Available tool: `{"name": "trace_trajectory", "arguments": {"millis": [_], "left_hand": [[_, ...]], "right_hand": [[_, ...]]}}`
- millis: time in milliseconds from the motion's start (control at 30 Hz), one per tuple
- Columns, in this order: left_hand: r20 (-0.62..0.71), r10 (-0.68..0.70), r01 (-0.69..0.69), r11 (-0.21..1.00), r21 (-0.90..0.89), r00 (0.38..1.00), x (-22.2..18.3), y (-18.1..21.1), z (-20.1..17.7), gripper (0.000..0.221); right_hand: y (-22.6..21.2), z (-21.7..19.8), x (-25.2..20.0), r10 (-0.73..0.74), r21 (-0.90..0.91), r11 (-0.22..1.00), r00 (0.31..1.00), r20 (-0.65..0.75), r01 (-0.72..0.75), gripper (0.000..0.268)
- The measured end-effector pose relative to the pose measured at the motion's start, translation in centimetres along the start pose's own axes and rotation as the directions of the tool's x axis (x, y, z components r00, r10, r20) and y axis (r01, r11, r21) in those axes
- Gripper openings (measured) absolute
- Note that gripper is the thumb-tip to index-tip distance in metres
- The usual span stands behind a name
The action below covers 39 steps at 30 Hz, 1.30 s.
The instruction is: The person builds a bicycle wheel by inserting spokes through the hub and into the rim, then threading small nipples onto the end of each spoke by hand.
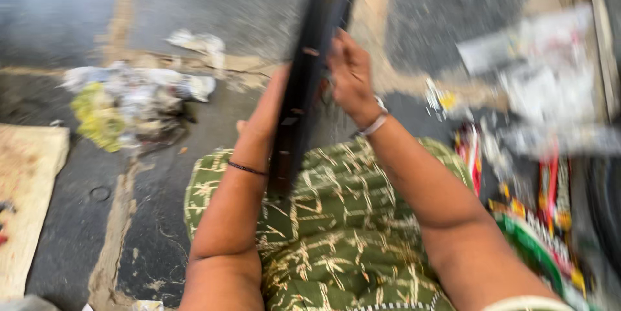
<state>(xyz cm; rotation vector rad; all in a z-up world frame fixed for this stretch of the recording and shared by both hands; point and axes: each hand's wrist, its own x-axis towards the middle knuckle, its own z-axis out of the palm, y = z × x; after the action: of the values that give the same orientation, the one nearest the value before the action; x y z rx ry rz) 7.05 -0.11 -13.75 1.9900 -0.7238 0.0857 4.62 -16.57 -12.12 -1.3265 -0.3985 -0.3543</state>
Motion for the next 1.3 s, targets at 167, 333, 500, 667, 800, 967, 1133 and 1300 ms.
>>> {"name": "trace_trajectory", "arguments": {"millis": [167,333,500,667,800,967,1133,1300], "left_hand": [[0.016,-0.004,0.009,0.944,-0.329,1.000,-0.6,-1.6,2.1,0.026],[-0.134,0.215,-0.246,0.924,-0.293,0.967,0.0,-0.5,2.7,0.008],[-0.250,0.215,-0.247,0.963,-0.108,0.944,0.1,-0.5,3.2,0.006],[-0.160,0.072,-0.135,0.893,-0.429,0.984,0.2,1.1,2.6,0.020],[-0.196,0.054,-0.138,0.884,-0.446,0.979,0.4,0.8,2.4,0.025],[-0.231,0.085,-0.176,0.896,-0.407,0.969,0.4,0.6,2.2,0.034],[-0.234,0.118,-0.199,0.911,-0.361,0.965,0.5,0.6,2.4,0.036],[-0.243,0.126,-0.207,0.917,-0.342,0.962,0.8,0.9,2.3,0.034]], "right_hand": [[-0.5,1.4,-0.8,0.090,0.036,0.996,0.988,-0.125,-0.086,0.028],[-3.9,2.5,0.1,-0.078,-0.397,0.917,0.993,-0.089,0.037,0.033],[-7.1,0.6,0.9,-0.173,-0.551,0.809,0.979,0.111,0.205,0.031],[1.0,-14.7,-2.8,-0.042,-0.303,0.953,0.983,-0.176,-0.014,0.045],[12.7,-35.5,-10.1,0.112,-0.893,0.273,0.934,-0.339,-0.357,0.035],[14.7,-40.9,-21.2,0.357,-0.925,0.038,0.870,-0.341,-0.378,0.019],[16.1,-41.4,-23.1,0.411,-0.925,-0.068,0.834,-0.367,-0.374,0.015],[18.7,-42.4,-20.9,0.426,-0.280,0.585,0.583,-0.692,-0.761,0.002]]}}
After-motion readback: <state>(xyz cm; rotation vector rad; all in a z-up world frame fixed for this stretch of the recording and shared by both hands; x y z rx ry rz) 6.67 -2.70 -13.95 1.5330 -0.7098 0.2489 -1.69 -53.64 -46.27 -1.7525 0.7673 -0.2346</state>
